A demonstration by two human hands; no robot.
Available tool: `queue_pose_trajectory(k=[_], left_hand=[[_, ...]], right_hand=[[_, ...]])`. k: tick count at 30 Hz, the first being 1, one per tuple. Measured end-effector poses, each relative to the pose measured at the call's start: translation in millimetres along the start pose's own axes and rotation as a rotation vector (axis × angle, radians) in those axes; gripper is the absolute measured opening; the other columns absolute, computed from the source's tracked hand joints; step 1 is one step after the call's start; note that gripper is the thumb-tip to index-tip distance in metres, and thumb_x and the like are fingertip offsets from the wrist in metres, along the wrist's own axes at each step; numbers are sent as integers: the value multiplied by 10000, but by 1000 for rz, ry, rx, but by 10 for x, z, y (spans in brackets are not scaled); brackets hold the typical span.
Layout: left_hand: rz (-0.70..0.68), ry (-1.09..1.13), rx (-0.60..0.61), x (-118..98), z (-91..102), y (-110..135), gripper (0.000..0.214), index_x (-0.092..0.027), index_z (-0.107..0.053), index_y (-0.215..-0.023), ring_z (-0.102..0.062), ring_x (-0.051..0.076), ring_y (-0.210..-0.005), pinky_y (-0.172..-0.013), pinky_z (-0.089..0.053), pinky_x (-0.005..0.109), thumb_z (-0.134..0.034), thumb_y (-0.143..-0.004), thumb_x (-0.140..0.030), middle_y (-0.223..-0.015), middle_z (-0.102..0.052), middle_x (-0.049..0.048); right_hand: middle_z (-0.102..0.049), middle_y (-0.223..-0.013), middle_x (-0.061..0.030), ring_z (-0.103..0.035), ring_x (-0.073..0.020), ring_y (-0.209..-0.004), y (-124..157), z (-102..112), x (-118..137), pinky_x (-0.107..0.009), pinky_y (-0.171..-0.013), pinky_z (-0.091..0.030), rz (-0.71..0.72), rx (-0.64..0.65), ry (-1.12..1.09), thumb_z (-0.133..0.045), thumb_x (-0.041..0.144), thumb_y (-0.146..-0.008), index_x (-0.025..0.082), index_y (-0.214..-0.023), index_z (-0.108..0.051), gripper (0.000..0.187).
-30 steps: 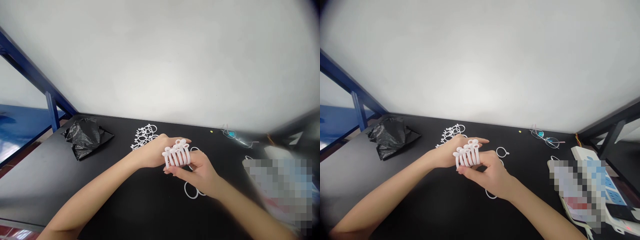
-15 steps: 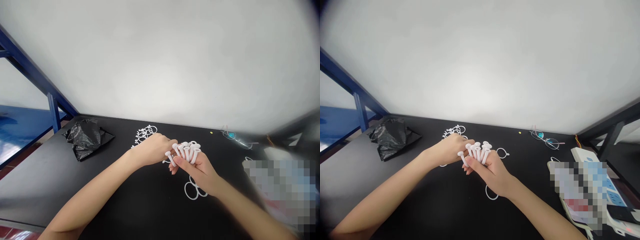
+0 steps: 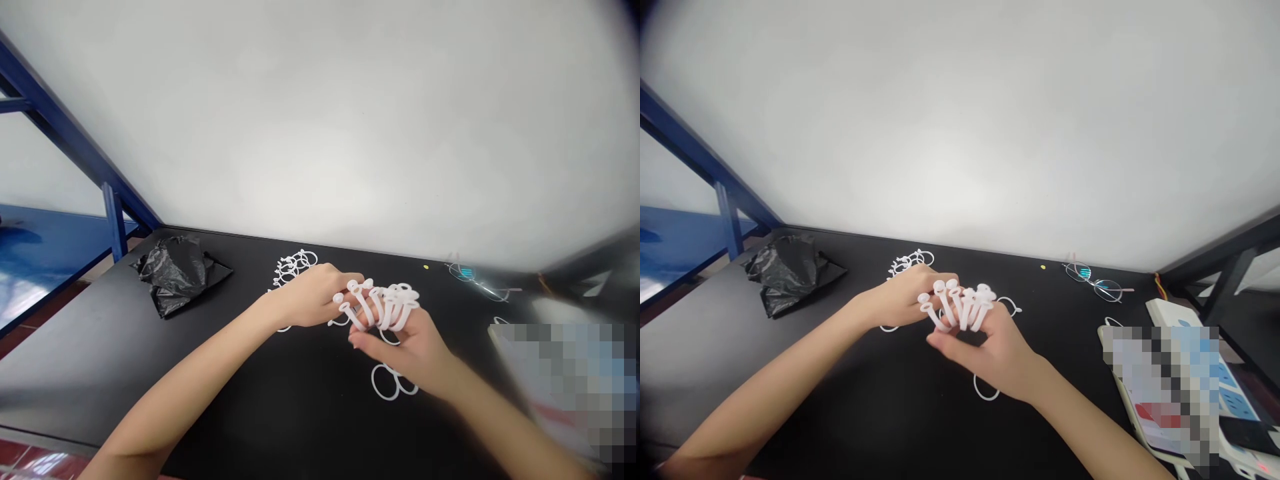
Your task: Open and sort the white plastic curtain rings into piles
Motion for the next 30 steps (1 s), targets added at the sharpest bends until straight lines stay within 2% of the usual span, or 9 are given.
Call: queue_pose_trajectory(k=[3,5,7,11,14,17,20,23,30], left_hand=[[105,56,110,-45,221,100,180,-176,-542,-955,-483,99,-521,-538,-356,230,-448,-949,-330,-634,-568,-39],[181,81,141,-61,404,210,363,-184,-530,-1138,-536,109,-553,-531,-378,217,-567,-896,-452,-663,-612,-40],[248,44,25,-57,589,327,454,-191,-517,-1204,-567,117,-592,-558,-409,215,-595,-877,-496,-689,-632,-32],[322,-118,-337,30,833,488,372,-188,-545,-1155,-559,121,-599,-613,-430,232,-519,-928,-481,-647,-607,-35],[387,-213,-379,202,856,502,361,-188,-552,-1136,-594,146,-664,-654,-446,256,-455,-951,-482,-721,-649,-5],[500,-273,-289,453,778,460,426,-170,-523,-1206,-642,200,-868,-763,-477,304,-361,-974,-488,-978,-694,76],[695,-339,22,696,641,411,497,-127,-453,-1325,-603,251,-1111,-883,-465,328,-354,-971,-463,-1274,-605,162],[786,-329,225,819,529,374,509,-123,-503,-1307,-615,300,-1116,-839,-487,340,-471,-916,-447,-1316,-586,190],[806,-340,264,770,516,357,530,-131,-478,-1345,-653,297,-1022,-751,-490,325,-419,-928,-453,-1270,-612,200]], right_hand=[[-666,-664,-22,-648,-153,-640,-64,84,-76,-296,-662,-566,-128,-89,-209,-645,358,-883,173,-721,-667,247],[-663,-624,-19,-652,-148,-598,-164,156,-161,-299,-644,-573,-167,-200,-265,-676,399,-855,160,-694,-661,288],[-683,-663,-29,-669,-156,-606,-319,175,-265,-314,-646,-582,-235,-232,-247,-725,425,-802,147,-727,-665,294],[-692,-711,-58,-690,-190,-614,-710,-58,-440,-324,-585,-574,-261,-109,-148,-714,449,-781,112,-875,-670,353],[-681,-706,-53,-692,-195,-631,-944,-362,-510,-316,-609,-548,-178,-37,79,-582,347,-886,122,-939,-648,241],[-692,-766,-52,-651,-159,-556,-1041,-595,-562,-301,-610,-512,-158,116,248,-630,239,-835,143,-861,-635,100],[-696,-853,-47,-600,-120,-512,-1027,-662,-593,-276,-576,-479,-158,168,285,-687,206,-772,157,-813,-631,84],[-691,-866,-41,-607,-124,-550,-982,-622,-585,-265,-575,-470,-158,180,304,-684,230,-781,161,-890,-658,132],[-695,-920,-62,-609,-112,-552,-760,-370,-516,-266,-559,-468,-80,110,307,-621,305,-846,164,-982,-689,207]])
Point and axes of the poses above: each hand's wrist, its own y-axis away from the middle knuckle, its own z-axis out of the back of the hand, x = y × z, the point moved 1 cm from there along -y, towards the middle knuckle
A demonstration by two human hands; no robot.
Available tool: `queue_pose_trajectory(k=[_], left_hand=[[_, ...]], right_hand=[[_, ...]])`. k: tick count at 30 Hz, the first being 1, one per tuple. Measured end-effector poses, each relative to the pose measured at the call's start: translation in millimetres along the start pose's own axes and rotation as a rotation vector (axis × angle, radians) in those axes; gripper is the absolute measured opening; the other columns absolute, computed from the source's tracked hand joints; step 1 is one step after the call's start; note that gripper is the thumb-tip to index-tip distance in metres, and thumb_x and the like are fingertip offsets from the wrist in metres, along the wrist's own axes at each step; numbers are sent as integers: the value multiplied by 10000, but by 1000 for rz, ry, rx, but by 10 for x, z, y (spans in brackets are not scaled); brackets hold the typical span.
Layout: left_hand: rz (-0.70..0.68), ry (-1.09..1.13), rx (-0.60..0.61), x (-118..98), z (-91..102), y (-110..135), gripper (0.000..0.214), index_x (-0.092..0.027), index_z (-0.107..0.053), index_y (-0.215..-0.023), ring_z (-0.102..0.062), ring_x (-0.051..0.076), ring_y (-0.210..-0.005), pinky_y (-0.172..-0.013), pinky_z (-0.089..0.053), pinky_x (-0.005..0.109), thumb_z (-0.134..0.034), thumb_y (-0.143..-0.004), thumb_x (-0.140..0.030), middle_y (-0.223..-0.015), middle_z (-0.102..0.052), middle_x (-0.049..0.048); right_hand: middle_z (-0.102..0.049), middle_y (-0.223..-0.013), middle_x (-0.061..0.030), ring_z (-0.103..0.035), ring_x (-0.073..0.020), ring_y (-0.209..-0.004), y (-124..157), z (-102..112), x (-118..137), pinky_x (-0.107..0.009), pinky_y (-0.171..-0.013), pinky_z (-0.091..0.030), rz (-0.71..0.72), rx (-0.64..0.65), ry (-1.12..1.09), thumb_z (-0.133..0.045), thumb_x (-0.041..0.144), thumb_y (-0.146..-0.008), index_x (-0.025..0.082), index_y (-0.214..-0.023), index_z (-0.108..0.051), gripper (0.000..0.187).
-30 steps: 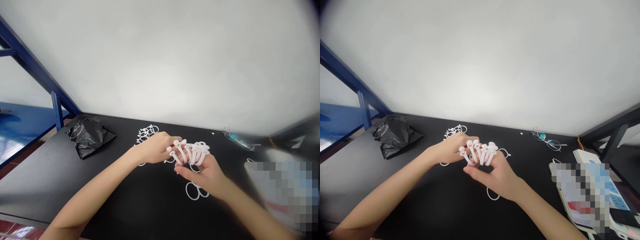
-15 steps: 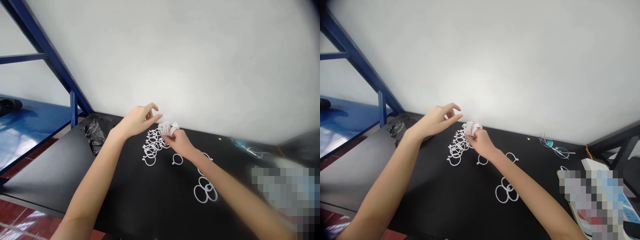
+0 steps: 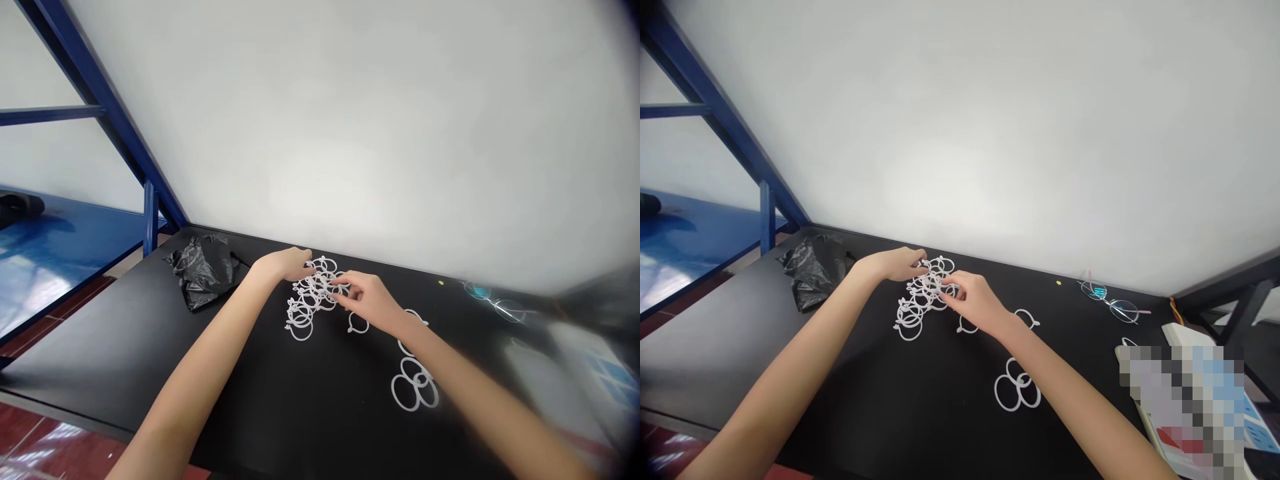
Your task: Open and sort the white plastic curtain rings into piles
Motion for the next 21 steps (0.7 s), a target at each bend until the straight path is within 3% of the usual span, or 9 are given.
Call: queue_pose_trajectory(k=[2,5,8,10,14,17,21], left_hand=[[-7,-3,-16,-20,4,30,527,-132,-476,-1343,-655,294,-1005,-740,-484,320,-409,-934,-456,-1258,-616,201],[-70,6,-60,-124,-21,66,504,-138,-466,-1342,-647,275,-999,-744,-471,309,-378,-956,-450,-1247,-615,186],[-258,57,-184,-345,-67,98,418,-142,-524,-1257,-632,245,-972,-767,-452,302,-408,-959,-411,-1172,-640,140],[-422,113,-208,-527,-117,121,313,-165,-588,-1143,-624,214,-921,-758,-441,285,-478,-935,-372,-1096,-653,91],[-648,139,-84,-840,-313,143,146,-197,-652,-956,-614,162,-813,-683,-428,249,-558,-891,-289,-980,-642,29],[-645,2,-85,-984,-516,118,163,-188,-648,-1004,-618,165,-760,-630,-417,266,-561,-868,-212,-1018,-622,44],[-594,-193,-100,-1077,-734,40,257,-162,-620,-1048,-620,182,-683,-577,-407,288,-445,-871,-98,-983,-619,73]], right_hand=[[-695,-802,-38,-612,-129,-546,172,143,-69,-274,-560,-472,-50,-34,28,-617,336,-851,173,-990,-692,228],[-682,-647,-5,-634,-158,-518,504,422,-228,-309,-602,-494,-242,-77,40,-616,391,-853,178,-1060,-673,301],[-740,-859,-55,-598,-130,-480,847,665,-367,-305,-563,-481,-379,-66,37,-667,437,-809,190,-1097,-665,380],[-726,-842,-37,-576,-121,-484,1037,745,-412,-289,-545,-460,-419,-22,67,-708,449,-771,197,-1083,-667,403],[-628,-667,19,-582,-140,-543,1278,716,-384,-284,-590,-462,-358,45,173,-732,447,-760,202,-1040,-676,376],[-642,-778,-4,-573,-130,-541,1368,621,-350,-275,-565,-456,-308,92,199,-726,404,-772,215,-1002,-677,302],[-640,-917,-19,-547,-114,-537,1380,476,-377,-267,-544,-416,-280,119,329,-645,262,-818,228,-965,-652,151]])
Point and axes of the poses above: each hand's wrist, its own y-axis away from the middle knuckle, its own z-axis out of the back of the hand, x = y × z, the point moved 1 cm from there along -y, towards the middle knuckle
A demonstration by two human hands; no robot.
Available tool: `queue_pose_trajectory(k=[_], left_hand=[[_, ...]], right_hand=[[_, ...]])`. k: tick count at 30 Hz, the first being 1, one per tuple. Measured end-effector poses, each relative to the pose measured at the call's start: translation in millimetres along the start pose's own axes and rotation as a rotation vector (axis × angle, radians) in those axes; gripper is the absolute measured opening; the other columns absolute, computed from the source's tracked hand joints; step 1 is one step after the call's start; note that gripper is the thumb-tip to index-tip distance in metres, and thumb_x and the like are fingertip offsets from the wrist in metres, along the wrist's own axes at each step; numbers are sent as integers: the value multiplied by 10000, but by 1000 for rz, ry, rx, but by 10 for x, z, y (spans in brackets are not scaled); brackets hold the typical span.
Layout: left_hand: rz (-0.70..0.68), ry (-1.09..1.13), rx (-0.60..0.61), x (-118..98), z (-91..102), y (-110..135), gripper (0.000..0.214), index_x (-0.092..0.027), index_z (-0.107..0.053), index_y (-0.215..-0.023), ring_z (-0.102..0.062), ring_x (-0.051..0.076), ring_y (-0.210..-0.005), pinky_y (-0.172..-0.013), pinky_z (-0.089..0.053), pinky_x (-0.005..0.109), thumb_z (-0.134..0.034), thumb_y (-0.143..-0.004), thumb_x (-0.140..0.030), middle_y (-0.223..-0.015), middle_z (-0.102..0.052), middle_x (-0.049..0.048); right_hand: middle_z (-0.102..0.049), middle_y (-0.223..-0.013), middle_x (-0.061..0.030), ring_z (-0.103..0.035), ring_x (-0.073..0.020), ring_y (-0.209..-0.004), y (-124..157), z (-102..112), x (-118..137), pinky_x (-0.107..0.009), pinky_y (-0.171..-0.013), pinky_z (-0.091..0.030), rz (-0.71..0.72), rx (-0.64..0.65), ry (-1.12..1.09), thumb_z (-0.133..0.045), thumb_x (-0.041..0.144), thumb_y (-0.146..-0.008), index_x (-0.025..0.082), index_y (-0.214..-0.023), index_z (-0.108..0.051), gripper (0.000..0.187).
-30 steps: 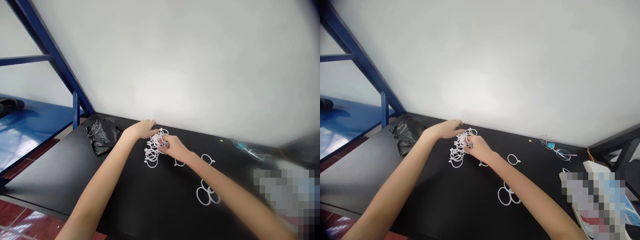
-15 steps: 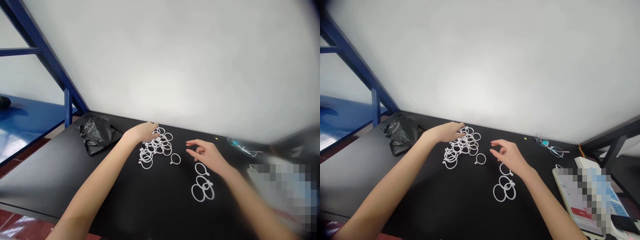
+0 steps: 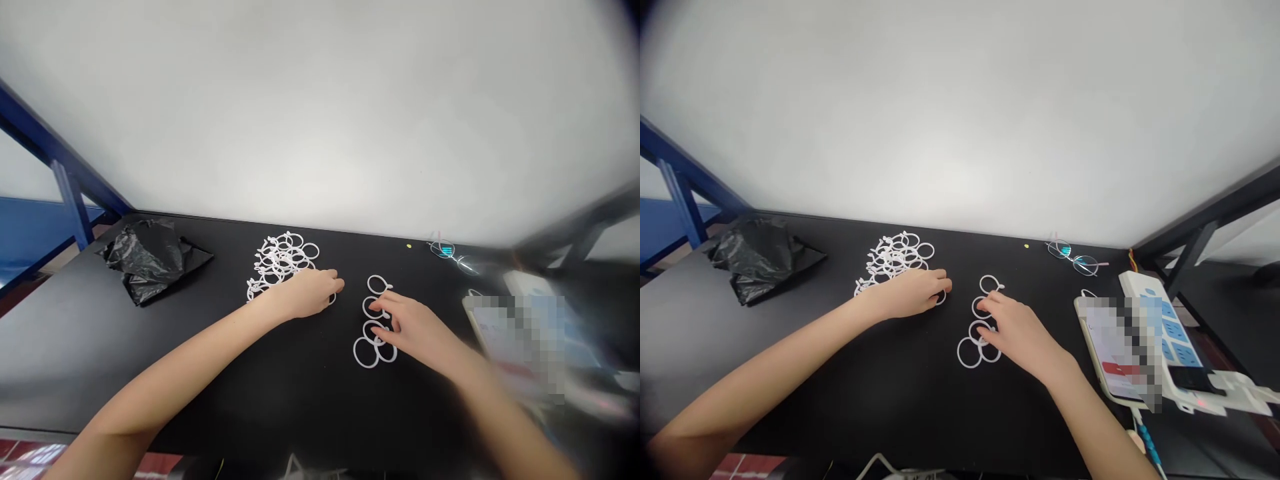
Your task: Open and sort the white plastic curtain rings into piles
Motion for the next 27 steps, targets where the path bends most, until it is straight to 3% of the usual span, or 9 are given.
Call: queue_pose_trajectory(k=[4,7,10,11,13,15,19,23,27], left_hand=[[-5,14,-15,-10,-83,-64,217,-169,-620,-944,-629,191,-702,-605,-434,286,-427,-869,-106,-912,-628,60],[0,-12,-30,-18,-85,-69,175,-154,-622,-886,-619,184,-689,-584,-428,280,-453,-856,-118,-895,-614,65],[-26,-21,-52,-11,-44,-48,137,-141,-628,-853,-619,196,-772,-573,-422,266,-499,-822,-107,-946,-598,82],[-43,19,-58,-2,-23,-38,126,-144,-628,-838,-616,194,-792,-583,-425,260,-511,-814,-102,-942,-599,75],[-88,187,-76,17,23,-22,129,-156,-627,-825,-612,169,-791,-616,-440,246,-519,-815,-87,-901,-614,44],[-164,443,-81,11,48,-14,152,-163,-638,-856,-620,133,-774,-646,-459,221,-516,-836,-76,-883,-638,19],[-322,817,-5,-165,-49,-32,126,-150,-663,-953,-643,90,-710,-622,-481,181,-552,-901,-177,-959,-658,35],[-261,602,-50,-430,-281,-73,159,-158,-660,-1009,-622,112,-718,-690,-487,232,-599,-869,-201,-1017,-628,49],[-178,417,-45,-495,-395,-94,217,-182,-626,-1040,-629,171,-808,-710,-473,274,-556,-834,-184,-1043,-620,44]], right_hand=[[-616,-800,-7,-522,-128,-584,-115,-112,41,-262,-547,-350,-13,-5,102,-539,103,-789,204,-801,-600,119],[-584,-733,11,-504,-120,-595,-183,-71,73,-253,-565,-353,-30,-21,20,-544,59,-715,195,-739,-583,144],[-540,-632,30,-470,-107,-530,-213,75,18,-245,-532,-357,-60,-66,-210,-604,198,-770,192,-751,-632,34],[-547,-623,23,-471,-110,-523,-224,127,-30,-247,-521,-358,-77,-89,-287,-613,285,-802,188,-766,-657,112],[-601,-646,-8,-514,-131,-549,-262,203,-168,-260,-531,-382,-123,-140,-391,-606,410,-824,173,-817,-698,255],[-655,-699,-42,-573,-157,-602,-325,216,-325,-276,-580,-434,-135,-118,-439,-578,412,-826,150,-832,-701,290],[-632,-639,-20,-567,-159,-584,-478,134,-526,-282,-595,-433,-241,-150,-241,-604,309,-761,144,-897,-685,228],[-564,-562,14,-507,-134,-532,-586,86,-445,-261,-543,-362,-240,-123,-148,-589,145,-657,172,-676,-624,48],[-569,-565,21,-505,-123,-526,-572,225,-300,-243,-521,-343,-218,-53,-135,-565,94,-614,177,-630,-577,86]])
Point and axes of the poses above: each hand's wrist, its own y-axis away from the middle knuckle, its own z-axis out of the back of the hand, x = y × z, the point moved 1 cm from there along -y, towards the middle knuckle
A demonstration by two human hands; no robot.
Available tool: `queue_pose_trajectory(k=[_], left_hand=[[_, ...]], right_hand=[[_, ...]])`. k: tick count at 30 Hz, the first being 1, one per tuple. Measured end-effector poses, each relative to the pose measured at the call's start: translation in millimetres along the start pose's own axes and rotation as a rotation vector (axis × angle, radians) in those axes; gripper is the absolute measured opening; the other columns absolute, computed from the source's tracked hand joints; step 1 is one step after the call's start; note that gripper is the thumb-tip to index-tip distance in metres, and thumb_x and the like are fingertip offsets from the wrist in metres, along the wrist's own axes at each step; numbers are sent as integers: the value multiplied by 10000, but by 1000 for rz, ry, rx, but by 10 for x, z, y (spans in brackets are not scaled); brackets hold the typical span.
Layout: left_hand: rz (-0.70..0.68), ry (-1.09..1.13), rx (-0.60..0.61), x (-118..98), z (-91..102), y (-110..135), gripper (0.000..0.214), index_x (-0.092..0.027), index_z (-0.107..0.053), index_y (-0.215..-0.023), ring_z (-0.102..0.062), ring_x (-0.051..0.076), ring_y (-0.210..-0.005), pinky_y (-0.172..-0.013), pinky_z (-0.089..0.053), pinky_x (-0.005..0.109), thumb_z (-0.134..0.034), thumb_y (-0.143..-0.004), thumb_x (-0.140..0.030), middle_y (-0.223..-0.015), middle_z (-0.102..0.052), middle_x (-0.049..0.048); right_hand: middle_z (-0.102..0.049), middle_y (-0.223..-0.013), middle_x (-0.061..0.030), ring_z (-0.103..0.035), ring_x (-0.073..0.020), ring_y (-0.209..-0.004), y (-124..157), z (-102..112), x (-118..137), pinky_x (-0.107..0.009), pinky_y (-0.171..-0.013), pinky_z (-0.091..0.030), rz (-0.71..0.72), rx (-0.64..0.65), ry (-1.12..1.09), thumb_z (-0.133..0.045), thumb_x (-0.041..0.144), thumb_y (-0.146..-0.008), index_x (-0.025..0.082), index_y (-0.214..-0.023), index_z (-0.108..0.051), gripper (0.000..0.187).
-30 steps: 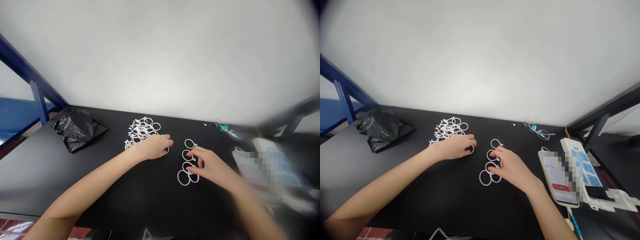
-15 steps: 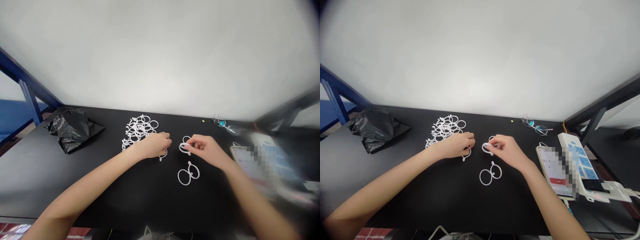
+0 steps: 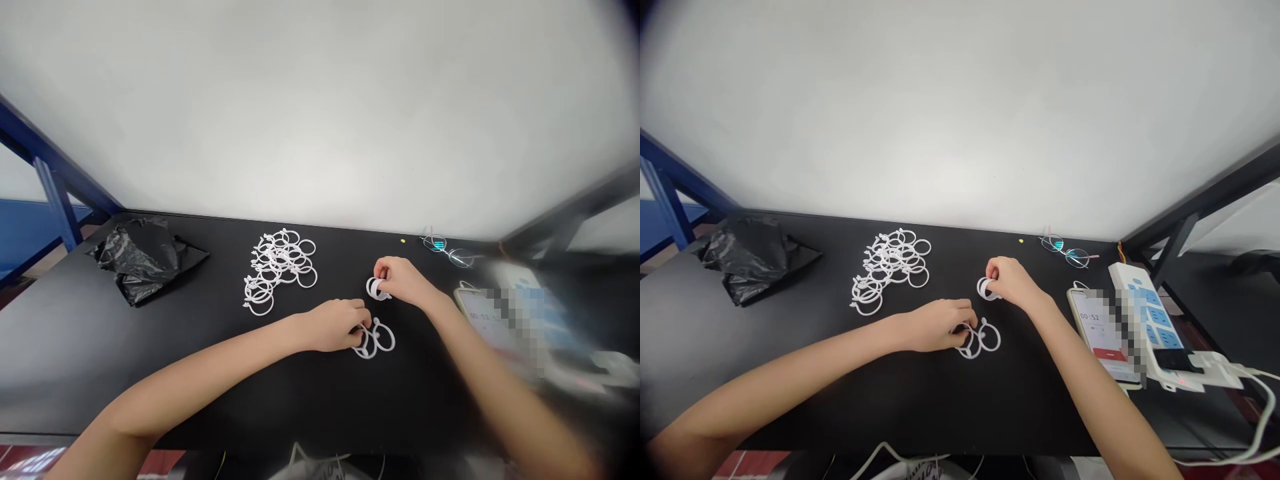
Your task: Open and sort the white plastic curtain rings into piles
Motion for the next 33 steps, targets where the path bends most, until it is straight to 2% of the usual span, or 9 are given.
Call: queue_pose_trajectory(k=[2,5,9,13,18,22,25,29,33], left_hand=[[13,-41,54,29,56,13,146,-189,-623,-921,-614,167,-780,-658,-445,263,-546,-800,-166,-971,-618,25],[0,-78,131,64,226,52,90,-187,-587,-830,-596,175,-801,-618,-404,252,-545,-770,-133,-887,-606,16],[-8,-92,188,79,416,105,158,-187,-555,-808,-578,165,-774,-600,-373,251,-482,-771,-52,-854,-601,14],[-8,-79,176,94,461,118,169,-184,-509,-747,-564,158,-722,-592,-359,249,-458,-749,-23,-788,-585,8],[75,-36,185,134,511,131,147,-179,-490,-722,-553,143,-649,-556,-355,249,-466,-726,-34,-779,-600,13],[185,-30,160,186,678,210,108,-196,-538,-846,-547,156,-657,-547,-348,256,-511,-769,-126,-781,-607,4],[213,101,102,244,804,274,230,-210,-533,-1015,-567,163,-702,-586,-383,256,-553,-787,-190,-790,-627,-6],[251,538,3,303,898,290,339,-216,-496,-1113,-587,147,-726,-584,-431,236,-598,-790,-236,-784,-615,-20],[286,1001,-194,276,964,258,391,-200,-488,-1151,-600,141,-749,-495,-427,192,-646,-803,-288,-816,-602,5]], right_hand=[[-560,-548,31,-503,-121,-523,76,137,44,-235,-517,-349,28,88,-27,-581,114,-633,176,-650,-600,67],[-606,-670,4,-522,-128,-607,252,305,87,-228,-541,-374,140,350,-132,-622,168,-681,168,-712,-654,45],[-573,-719,6,-479,-108,-594,479,191,192,-219,-513,-348,188,427,-89,-638,135,-655,170,-694,-629,54],[-530,-779,16,-447,-88,-601,561,-204,378,-216,-533,-346,281,351,-112,-619,104,-636,173,-629,-539,106],[-534,-672,34,-414,-85,-551,499,-431,467,-221,-501,-305,174,280,-203,-585,85,-627,179,-620,-505,123],[-472,-568,68,-398,-83,-520,464,-310,466,-222,-496,-298,123,274,-219,-594,105,-635,185,-645,-516,112],[-427,-546,92,-382,-75,-509,456,-158,505,-213,-500,-300,135,253,-243,-588,87,-641,193,-740,-552,150],[-442,-575,79,-395,-76,-518,423,9,620,-213,-504,-318,193,185,-265,-620,119,-698,191,-815,-627,138],[-607,-795,-2,-470,-90,-590,361,198,785,-224,-512,-357,357,-30,-256,-603,130,-762,184,-820,-681,111]])
Point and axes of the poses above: each hand's wrist, its own y-axis away from the middle knuckle, its own z-axis out of the back of the hand, x = y × z, the point moved 1 cm from there along -y, towards the middle knuckle
